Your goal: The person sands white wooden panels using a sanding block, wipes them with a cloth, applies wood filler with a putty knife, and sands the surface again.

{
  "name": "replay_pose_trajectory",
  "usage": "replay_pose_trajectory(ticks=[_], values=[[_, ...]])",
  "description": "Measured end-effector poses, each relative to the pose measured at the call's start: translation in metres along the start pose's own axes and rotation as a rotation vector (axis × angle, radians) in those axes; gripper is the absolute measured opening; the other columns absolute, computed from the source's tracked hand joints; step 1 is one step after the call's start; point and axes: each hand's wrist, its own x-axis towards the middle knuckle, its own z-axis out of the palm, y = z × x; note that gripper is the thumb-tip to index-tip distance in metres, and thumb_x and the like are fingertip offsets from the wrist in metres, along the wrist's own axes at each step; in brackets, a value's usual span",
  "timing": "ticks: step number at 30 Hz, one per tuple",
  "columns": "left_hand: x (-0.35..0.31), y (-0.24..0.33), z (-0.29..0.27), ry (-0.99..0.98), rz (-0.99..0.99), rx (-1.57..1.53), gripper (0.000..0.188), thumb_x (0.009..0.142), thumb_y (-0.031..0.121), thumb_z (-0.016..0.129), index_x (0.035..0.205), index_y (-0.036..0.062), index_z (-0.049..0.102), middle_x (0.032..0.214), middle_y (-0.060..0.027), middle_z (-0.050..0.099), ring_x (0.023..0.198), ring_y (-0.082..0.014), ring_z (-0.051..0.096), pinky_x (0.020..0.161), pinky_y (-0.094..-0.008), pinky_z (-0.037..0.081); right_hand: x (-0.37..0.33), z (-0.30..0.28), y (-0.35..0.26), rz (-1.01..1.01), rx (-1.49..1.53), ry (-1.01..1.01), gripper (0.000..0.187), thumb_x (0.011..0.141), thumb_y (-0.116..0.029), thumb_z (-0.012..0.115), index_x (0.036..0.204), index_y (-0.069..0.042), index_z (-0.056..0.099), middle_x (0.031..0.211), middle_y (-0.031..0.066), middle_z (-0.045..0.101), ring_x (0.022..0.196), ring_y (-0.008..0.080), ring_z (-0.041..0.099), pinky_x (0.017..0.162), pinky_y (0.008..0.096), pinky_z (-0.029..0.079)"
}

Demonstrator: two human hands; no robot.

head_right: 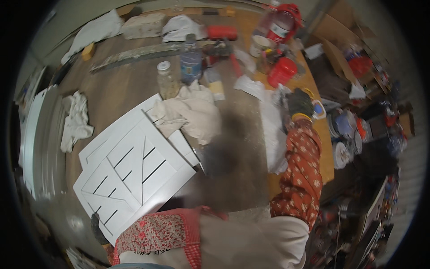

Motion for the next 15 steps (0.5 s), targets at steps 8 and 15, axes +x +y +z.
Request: replay_pose_trajectory(ticks=[8, 15], values=[[-0.019, -0.003, 0.017, 0.085, 0.024, -0.003, 0.057, 0.091, 0.032, 0.060, 0.136, -0.0011, 0.046, 0.126, -0.0183, 0.059, 0.110, -0.0316, 0.061, 0.093, -0.0445, 0.053, -0.047, -0.105, -0.155, -0.370, 0.430, 0.087, 0.052, 0.087, -0.030, 0.061, 0.133, -0.010, 0.049, 0.106, 0.0220, 0.061, 0.090, 0.0412, 0.061, 0.075, 0.0502, 0.049], [-0.016, -0.004, 0.044, 0.116, 0.047, -0.013, 0.053, 0.090, 0.027, 0.060, 0.131, -0.0045, 0.049, 0.121, -0.0194, 0.060, 0.107, -0.0291, 0.062, 0.091, -0.0408, 0.053, -0.077, -0.056, -0.288, -0.747, 0.348, -0.046, 0.063, 0.077, -0.028, 0.069, 0.133, -0.010, 0.047, 0.116, 0.0169, 0.058, 0.099, 0.0326, 0.060, 0.082, 0.0444, 0.049]])
